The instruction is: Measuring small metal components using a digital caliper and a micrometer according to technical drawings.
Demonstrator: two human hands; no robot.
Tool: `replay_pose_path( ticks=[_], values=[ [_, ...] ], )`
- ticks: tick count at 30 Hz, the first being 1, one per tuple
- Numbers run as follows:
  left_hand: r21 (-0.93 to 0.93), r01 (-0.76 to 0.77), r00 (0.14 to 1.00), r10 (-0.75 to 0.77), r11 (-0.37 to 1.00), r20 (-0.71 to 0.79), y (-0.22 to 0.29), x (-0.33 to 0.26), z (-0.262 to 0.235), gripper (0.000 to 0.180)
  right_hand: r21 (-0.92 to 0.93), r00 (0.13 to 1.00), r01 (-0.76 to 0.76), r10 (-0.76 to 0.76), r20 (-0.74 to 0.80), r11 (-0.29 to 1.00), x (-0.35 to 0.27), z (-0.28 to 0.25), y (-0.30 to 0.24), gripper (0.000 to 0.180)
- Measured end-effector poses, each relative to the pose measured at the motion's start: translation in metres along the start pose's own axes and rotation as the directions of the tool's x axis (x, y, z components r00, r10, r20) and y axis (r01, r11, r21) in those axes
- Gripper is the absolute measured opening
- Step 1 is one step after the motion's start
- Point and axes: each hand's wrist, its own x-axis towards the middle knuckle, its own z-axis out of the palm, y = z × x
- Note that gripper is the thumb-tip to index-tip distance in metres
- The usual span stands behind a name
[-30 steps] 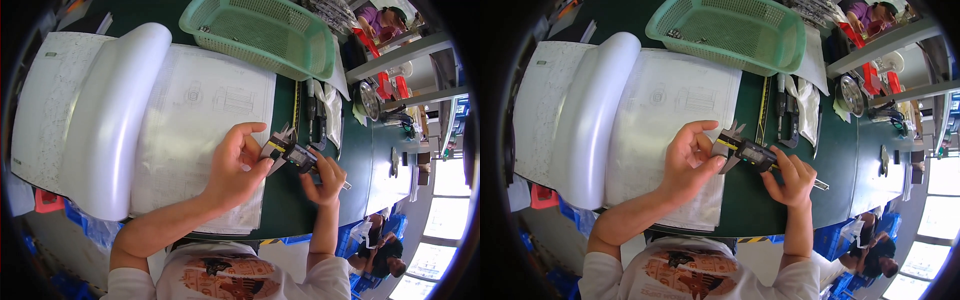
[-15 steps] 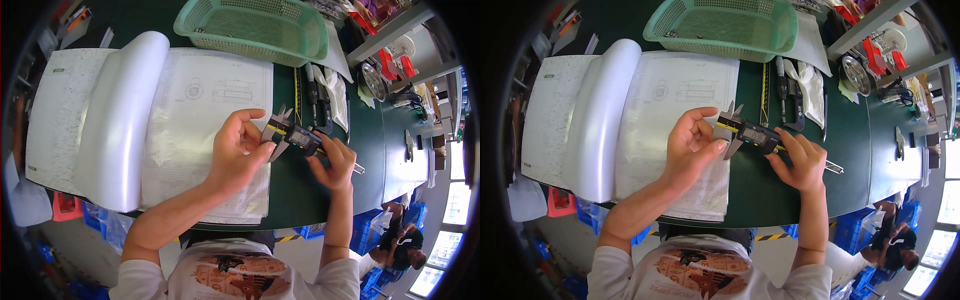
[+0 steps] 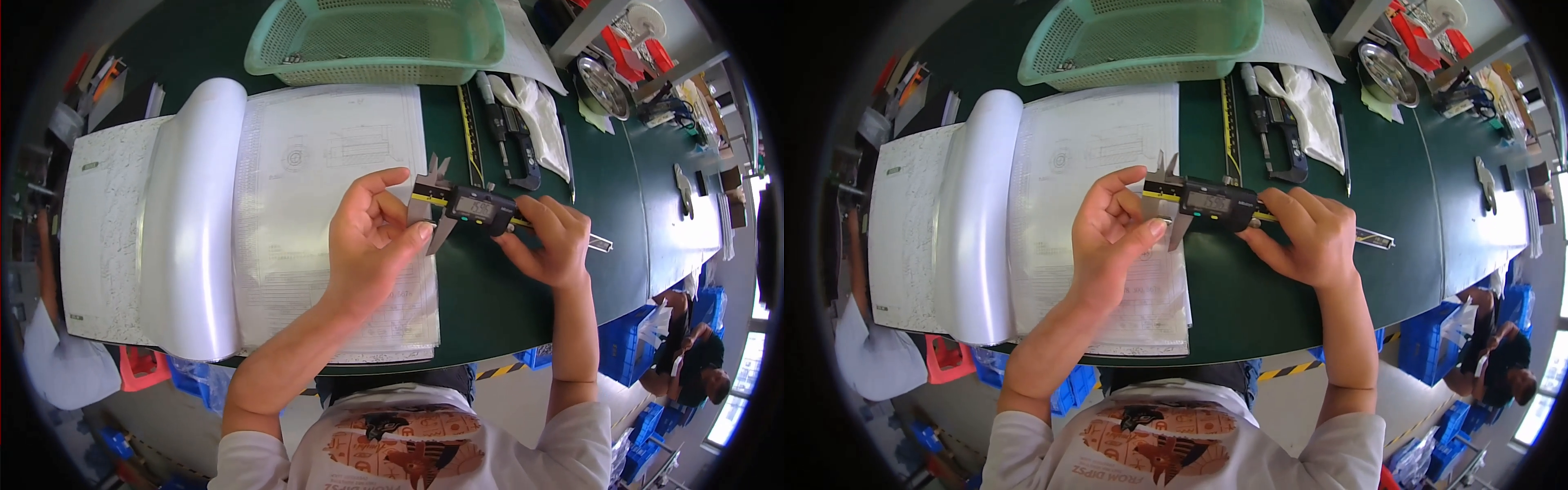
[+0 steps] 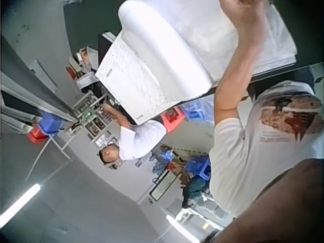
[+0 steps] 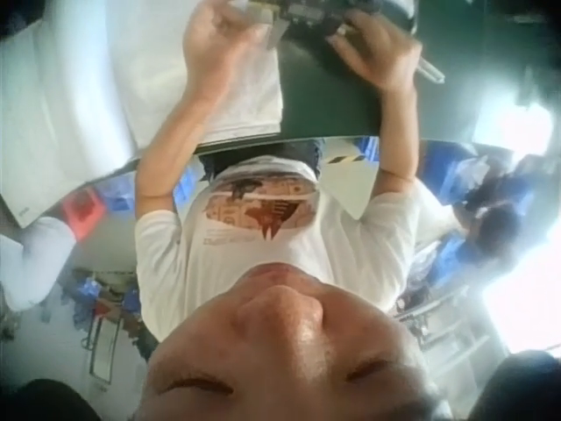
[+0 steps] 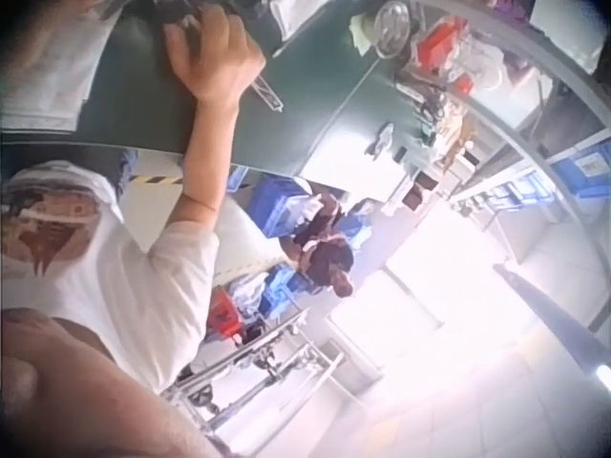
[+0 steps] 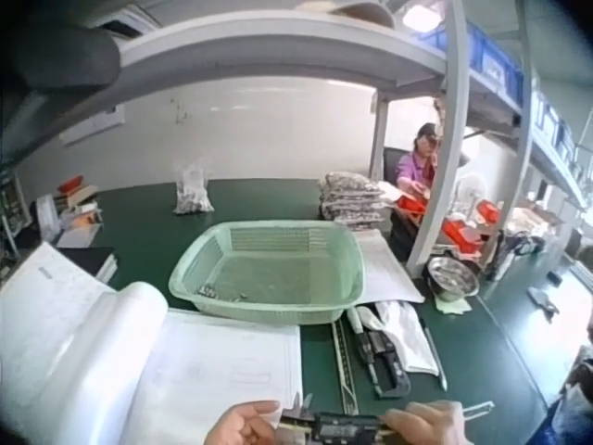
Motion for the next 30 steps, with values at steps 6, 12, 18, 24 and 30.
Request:
replay_pose_path(
  ticks=[6,12,18,24,30],
  values=[
    [0.016,0.015,0.999,-0.016,1.000,0.052,-0.008,0.001,-0.002,0.045,-0.025,1.000,-0.025,0.025,-0.003,0.999,-0.005,-0.001,0.002,0.030],
    [0.071,0.008,0.993,-0.017,0.997,0.115,-0.006,-0.001,0.003,0.039,0.017,1.000,0.000,0.000,-0.016,1.000,-0.009,-0.002,0.007,0.029],
    [0.083,-0.001,0.986,-0.013,0.997,0.169,-0.008,-0.001,-0.001,0.028,0.026,0.999,-0.009,0.010,-0.036,1.000,-0.006,-0.001,0.005,0.030],
    [0.039,0.046,0.991,-0.051,0.998,0.123,-0.010,-0.001,-0.001,0.016,0.006,0.999,-0.044,0.044,0.018,0.999,-0.005,-0.005,-0.001,0.032],
    [0.051,0.114,0.989,-0.118,0.992,0.086,-0.005,0.000,-0.002,0.011,0.011,0.997,-0.045,0.045,0.060,0.999,-0.002,-0.004,-0.004,0.034]
  ],
)
